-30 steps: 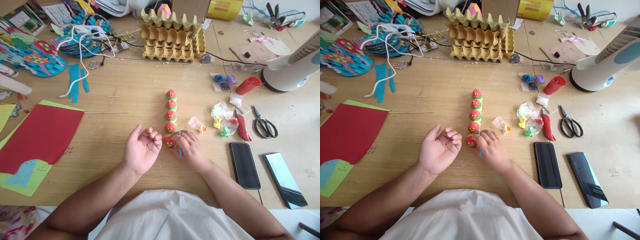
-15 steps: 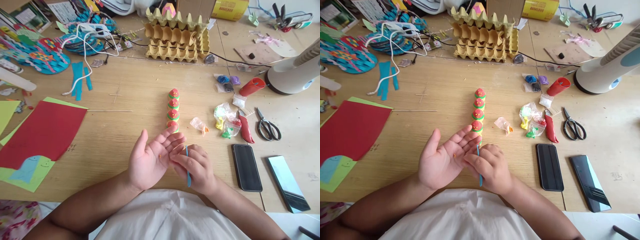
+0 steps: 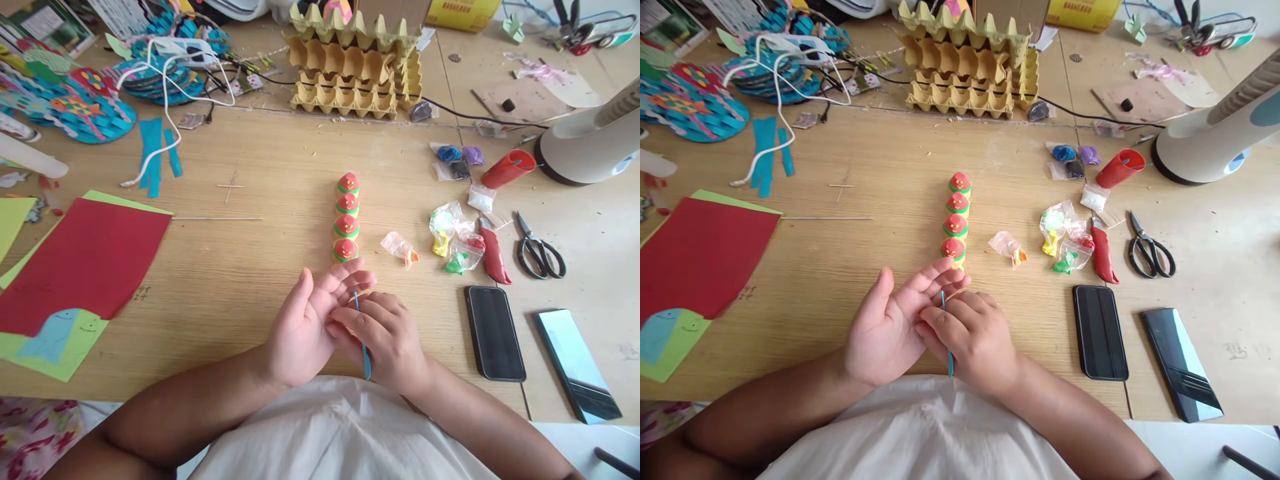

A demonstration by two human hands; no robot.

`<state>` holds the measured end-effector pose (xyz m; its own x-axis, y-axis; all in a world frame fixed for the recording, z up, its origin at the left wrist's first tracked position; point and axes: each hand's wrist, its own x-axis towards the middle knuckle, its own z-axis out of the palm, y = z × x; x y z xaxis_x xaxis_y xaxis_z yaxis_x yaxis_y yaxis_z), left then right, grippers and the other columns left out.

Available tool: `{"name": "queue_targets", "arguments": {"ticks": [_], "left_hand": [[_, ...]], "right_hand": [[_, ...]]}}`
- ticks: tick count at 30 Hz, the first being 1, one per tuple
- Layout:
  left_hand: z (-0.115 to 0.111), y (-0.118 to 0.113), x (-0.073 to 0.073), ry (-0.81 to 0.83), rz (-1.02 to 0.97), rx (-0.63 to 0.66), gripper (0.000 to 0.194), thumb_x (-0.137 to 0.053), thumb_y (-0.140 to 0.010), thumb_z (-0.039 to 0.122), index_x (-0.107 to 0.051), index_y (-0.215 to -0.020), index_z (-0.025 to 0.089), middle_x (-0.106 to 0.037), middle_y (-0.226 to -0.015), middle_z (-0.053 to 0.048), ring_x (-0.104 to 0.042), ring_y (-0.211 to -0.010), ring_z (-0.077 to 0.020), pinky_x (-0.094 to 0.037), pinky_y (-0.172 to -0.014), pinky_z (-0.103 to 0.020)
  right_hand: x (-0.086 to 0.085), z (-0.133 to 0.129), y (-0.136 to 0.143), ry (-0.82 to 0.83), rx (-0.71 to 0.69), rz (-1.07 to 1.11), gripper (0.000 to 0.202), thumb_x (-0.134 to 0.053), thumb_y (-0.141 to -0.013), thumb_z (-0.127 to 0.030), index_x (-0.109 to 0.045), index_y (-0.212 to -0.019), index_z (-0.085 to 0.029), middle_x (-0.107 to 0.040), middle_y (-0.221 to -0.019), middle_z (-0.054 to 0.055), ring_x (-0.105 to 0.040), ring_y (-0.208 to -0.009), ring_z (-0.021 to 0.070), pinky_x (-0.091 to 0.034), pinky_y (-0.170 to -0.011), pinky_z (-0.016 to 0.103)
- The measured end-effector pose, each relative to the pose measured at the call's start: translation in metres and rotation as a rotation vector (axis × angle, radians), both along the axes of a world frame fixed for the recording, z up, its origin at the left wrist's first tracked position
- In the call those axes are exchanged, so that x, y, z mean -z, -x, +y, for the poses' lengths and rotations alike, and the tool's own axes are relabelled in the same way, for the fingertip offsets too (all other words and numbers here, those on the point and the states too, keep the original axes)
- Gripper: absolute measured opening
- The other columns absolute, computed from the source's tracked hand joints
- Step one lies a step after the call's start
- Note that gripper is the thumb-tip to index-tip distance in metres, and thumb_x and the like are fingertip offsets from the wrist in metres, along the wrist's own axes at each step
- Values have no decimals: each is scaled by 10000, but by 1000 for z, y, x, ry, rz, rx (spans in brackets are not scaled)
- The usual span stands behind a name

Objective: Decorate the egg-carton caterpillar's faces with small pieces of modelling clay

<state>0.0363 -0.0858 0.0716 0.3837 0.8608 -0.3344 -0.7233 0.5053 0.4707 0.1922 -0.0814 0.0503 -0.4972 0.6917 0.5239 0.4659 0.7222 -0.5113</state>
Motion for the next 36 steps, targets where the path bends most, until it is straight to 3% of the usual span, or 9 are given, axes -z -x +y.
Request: {"name": "queue_targets", "arguments": {"ticks": [7, 10, 13, 18, 22, 26, 31, 36], "left_hand": [[2, 4, 6, -156, 59, 56, 645, -378, -1000, 700, -664, -1350, 239, -650, -1350, -90, -466, -1419, -292, -348, -1215, -445], [5, 15, 11, -368, 209, 73, 468, -461, -1038, 558, -667, -1340, 265, -661, -1341, -79, -554, -1326, -257, -448, -1134, -402], [9, 26, 16, -607, 457, 98, 327, -529, -1052, 380, -678, -1322, 272, -663, -1325, -67, -572, -1288, -216, -478, -1104, -341], [15, 34, 17, -675, 583, 121, 269, -513, -1061, 314, -726, -1205, 236, -696, -1131, -71, -650, -1060, -166, -561, -931, -278], [21, 35, 9, -831, 708, 132, 151, -654, -981, 221, -729, -1112, 220, -706, -1026, -48, -672, -957, -143, -579, -869, -255], [23, 35, 2, -1135, 969, 93, 254, -761, -888, 149, -720, -1129, 217, -730, -1008, -34, -693, -929, -140, -583, -863, -258], [23, 32, -2, -1341, 1096, -15, 219, -726, -908, 100, -716, -1096, 211, -740, -957, -27, -703, -859, -124, -606, -799, -250], [22, 30, -2, -1418, 1120, -83, 229, -731, -889, 50, -717, -1079, 177, -756, -948, -39, -714, -850, -128, -615, -796, -257]], "right_hand": [[-4, 3, -1, 28, -10, 85, 58, -641, -975, -156, -665, -1024, -176, -731, -784, 31, -659, -732, 182, -496, -695, 316], [-6, 6, -7, 63, -15, 154, 96, -629, -976, -125, -647, -1051, -181, -739, -813, 26, -634, -680, 146, -473, -671, 293], [-6, 8, -14, -17, 13, 112, 83, -637, -968, -129, -648, -1034, -177, -661, -693, 0, -542, -595, 141, -415, -605, 291], [-5, 9, -24, -144, -15, -10, 104, -663, -949, -140, -663, -1048, -173, -590, -621, -16, -518, -605, 162, -402, -609, 302], [-9, 12, -26, 135, -35, 230, 109, -668, -932, -110, -672, -1011, -186, -604, -653, -23, -520, -585, 125, -412, -601, 267], [-15, 14, -29, 458, -58, 387, 74, -656, -936, -126, -676, -909, -192, -605, -659, -35, -526, -569, 92, -413, -562, 223], [-14, 11, -30, 533, -95, 406, 49, -690, -915, -141, -698, -900, -187, -590, -655, -43, -522, -574, 79, -418, -574, 217], [-13, 9, -30, 584, -114, 425, 52, -694, -919, -144, -699, -907, -194, -612, -676, -44, -515, -587, 74, -412, -574, 213]]}}
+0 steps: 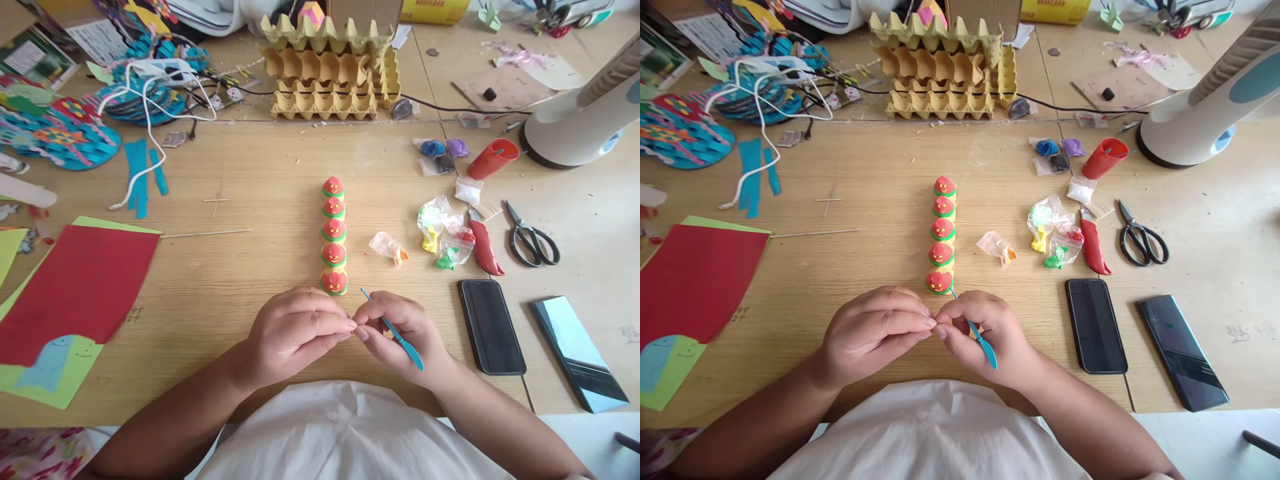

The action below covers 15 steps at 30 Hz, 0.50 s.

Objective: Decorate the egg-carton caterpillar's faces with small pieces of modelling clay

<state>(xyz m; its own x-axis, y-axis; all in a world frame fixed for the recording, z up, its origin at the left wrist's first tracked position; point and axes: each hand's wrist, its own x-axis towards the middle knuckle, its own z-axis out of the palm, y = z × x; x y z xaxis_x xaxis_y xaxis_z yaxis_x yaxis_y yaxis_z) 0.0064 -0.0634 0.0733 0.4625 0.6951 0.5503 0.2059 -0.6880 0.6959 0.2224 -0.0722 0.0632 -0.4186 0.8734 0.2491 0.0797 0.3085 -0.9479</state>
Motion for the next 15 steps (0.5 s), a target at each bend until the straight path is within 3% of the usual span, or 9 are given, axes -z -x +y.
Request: {"name": "queue_targets", "arguments": {"ticks": [8, 15], "left_hand": [[-1, 0, 0, -18, -6, -27, 157, -739, -870, 37, -719, -984, 144, -754, -899, -46, -717, -829, -136, -611, -799, -265], [0, -1, -1, 20, -45, -22, 128, -733, -892, 77, -713, -963, 182, -760, -881, -18, -724, -799, -131, -610, -767, -263]], "right_hand": [[-1, -1, -1, 106, -35, 31, 47, -683, -929, -152, -702, -920, -194, -630, -713, -37, -501, -587, 71, -408, -559, 207], [4, -2, -3, 187, -71, 67, 29, -697, -933, -199, -718, -950, -188, -621, -700, -27, -487, -572, 81, -413, -536, 211]]}}
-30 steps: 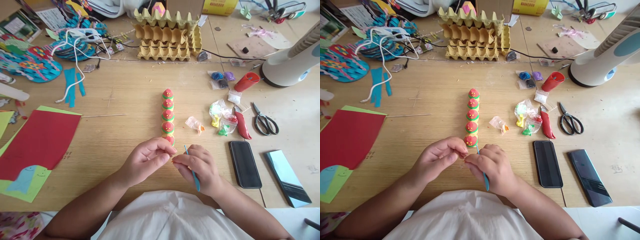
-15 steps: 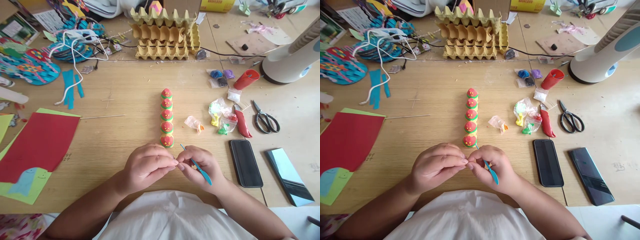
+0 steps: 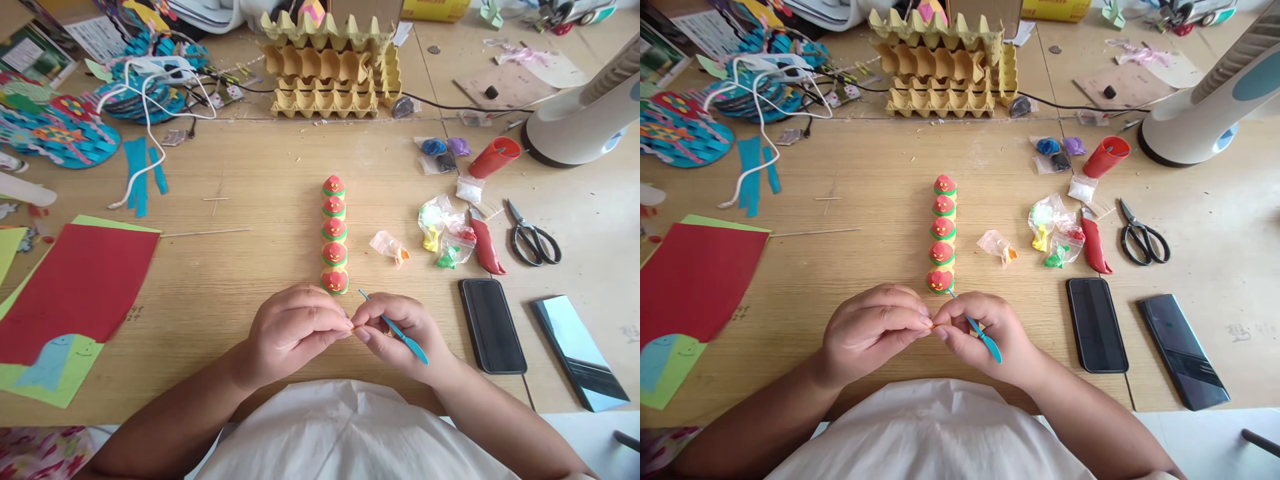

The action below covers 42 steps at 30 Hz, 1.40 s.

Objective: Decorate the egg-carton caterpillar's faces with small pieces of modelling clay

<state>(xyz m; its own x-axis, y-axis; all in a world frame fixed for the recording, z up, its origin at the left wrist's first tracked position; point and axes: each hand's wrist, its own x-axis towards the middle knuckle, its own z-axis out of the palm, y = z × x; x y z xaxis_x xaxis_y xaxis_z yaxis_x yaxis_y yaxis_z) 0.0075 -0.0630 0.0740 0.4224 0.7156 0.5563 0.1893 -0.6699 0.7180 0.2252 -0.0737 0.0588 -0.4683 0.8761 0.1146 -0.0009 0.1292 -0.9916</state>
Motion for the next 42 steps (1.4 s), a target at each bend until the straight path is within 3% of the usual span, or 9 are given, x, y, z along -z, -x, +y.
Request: {"name": "queue_targets", "arguments": {"ticks": [11, 24, 34, 42], "left_hand": [[1, 0, 0, 2, 31, 18, 86, -726, -918, 142, -722, -973, 207, -762, -863, -19, -725, -773, -138, -621, -755, -266], [0, 0, -1, 12, 36, 19, 91, -720, -913, 116, -709, -953, 197, -751, -848, -15, -712, -770, -134, -610, -754, -265], [0, 1, -1, 3, 51, 23, 149, -708, -924, 128, -728, -1045, 212, -766, -910, -25, -725, -807, -138, -616, -770, -260], [0, 2, 0, -2, 37, 16, 133, -706, -923, 118, -733, -1012, 213, -761, -888, -19, -722, -799, -137, -612, -747, -257]], "right_hand": [[-3, 0, 3, 157, -40, 48, 86, -673, -922, -223, -670, -854, -171, -529, -624, -46, -426, -528, 71, -361, -485, 190], [-5, 2, 5, 327, -74, 109, 91, -678, -887, -252, -632, -860, -178, -536, -674, -31, -442, -576, 86, -380, -540, 213], [-2, 1, 4, 331, -76, 106, 153, -676, -928, -313, -637, -880, -173, -524, -678, -32, -429, -588, 88, -370, -536, 212], [-2, 2, 3, 324, -90, 125, 146, -697, -940, -310, -669, -907, -171, -506, -652, -48, -413, -565, 77, -357, -515, 203]]}}
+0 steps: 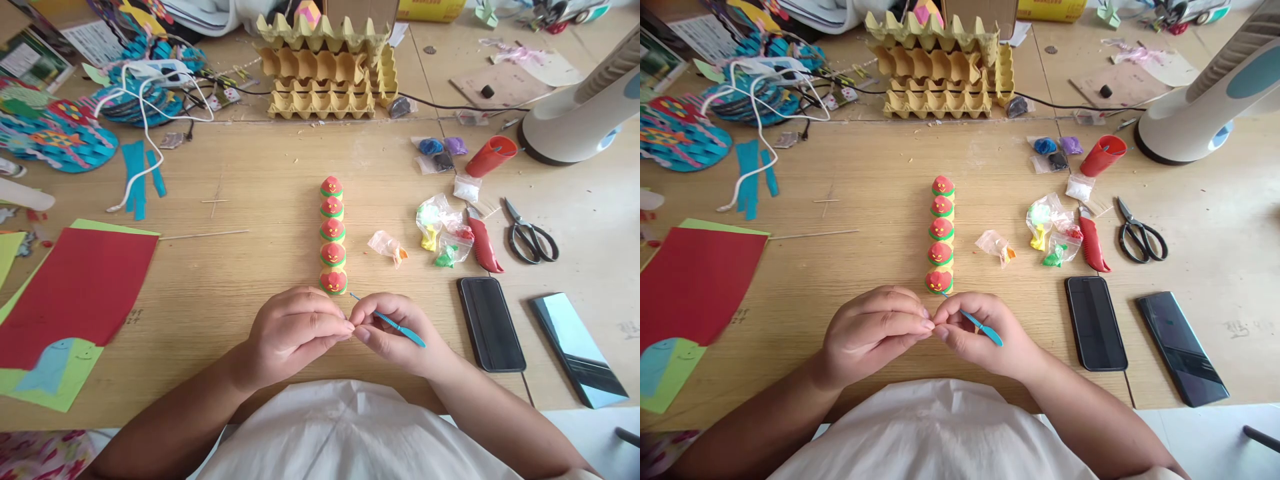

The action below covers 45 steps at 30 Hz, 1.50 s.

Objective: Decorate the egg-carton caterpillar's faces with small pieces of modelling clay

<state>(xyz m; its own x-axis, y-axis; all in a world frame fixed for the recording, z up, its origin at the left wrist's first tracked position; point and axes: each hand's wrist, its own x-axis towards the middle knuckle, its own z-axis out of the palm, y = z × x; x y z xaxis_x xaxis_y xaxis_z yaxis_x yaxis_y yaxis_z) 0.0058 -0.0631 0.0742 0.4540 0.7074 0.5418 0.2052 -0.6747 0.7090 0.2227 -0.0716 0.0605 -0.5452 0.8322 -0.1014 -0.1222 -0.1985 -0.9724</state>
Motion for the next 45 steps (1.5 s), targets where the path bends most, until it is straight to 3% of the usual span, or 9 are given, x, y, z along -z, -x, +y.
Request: {"name": "queue_targets", "arguments": {"ticks": [12, 21, 35, 45], "left_hand": [[0, -2, 0, 5, -12, -10, 130, -711, -920, 116, -732, -1006, 211, -765, -878, -21, -728, -794, -138, -621, -753, -261], [0, -4, -1, 6, -31, -11, 142, -729, -885, 81, -737, -997, 168, -758, -877, -41, -726, -793, -140, -611, -779, -254], [-4, -4, 0, -57, 38, -4, 128, -740, -877, 68, -730, -986, 132, -757, -883, -64, -712, -798, -142, -609, -785, -263], [-2, -3, -1, -59, 43, -22, 127, -749, -882, 97, -726, -998, 141, -764, -903, -61, -714, -823, -143, -602, -798, -262]], "right_hand": [[-1, 0, 0, 11, -3, -3, 178, -715, -935, -340, -689, -900, -167, -511, -646, -45, -417, -555, 74, -357, -501, 199], [0, -1, -1, 15, 21, 42, 79, -680, -935, -227, -647, -883, -178, -513, -669, -48, -405, -564, 72, -346, -514, 193], [2, -2, 0, -38, 41, -3, 91, -644, -896, -160, -609, -815, -185, -527, -681, -39, -428, -584, 79, -360, -539, 193], [1, -1, 2, 118, 48, 25, 155, -711, -904, -312, -645, -866, -177, -517, -669, -32, -417, -586, 90, -345, -541, 215]]}}
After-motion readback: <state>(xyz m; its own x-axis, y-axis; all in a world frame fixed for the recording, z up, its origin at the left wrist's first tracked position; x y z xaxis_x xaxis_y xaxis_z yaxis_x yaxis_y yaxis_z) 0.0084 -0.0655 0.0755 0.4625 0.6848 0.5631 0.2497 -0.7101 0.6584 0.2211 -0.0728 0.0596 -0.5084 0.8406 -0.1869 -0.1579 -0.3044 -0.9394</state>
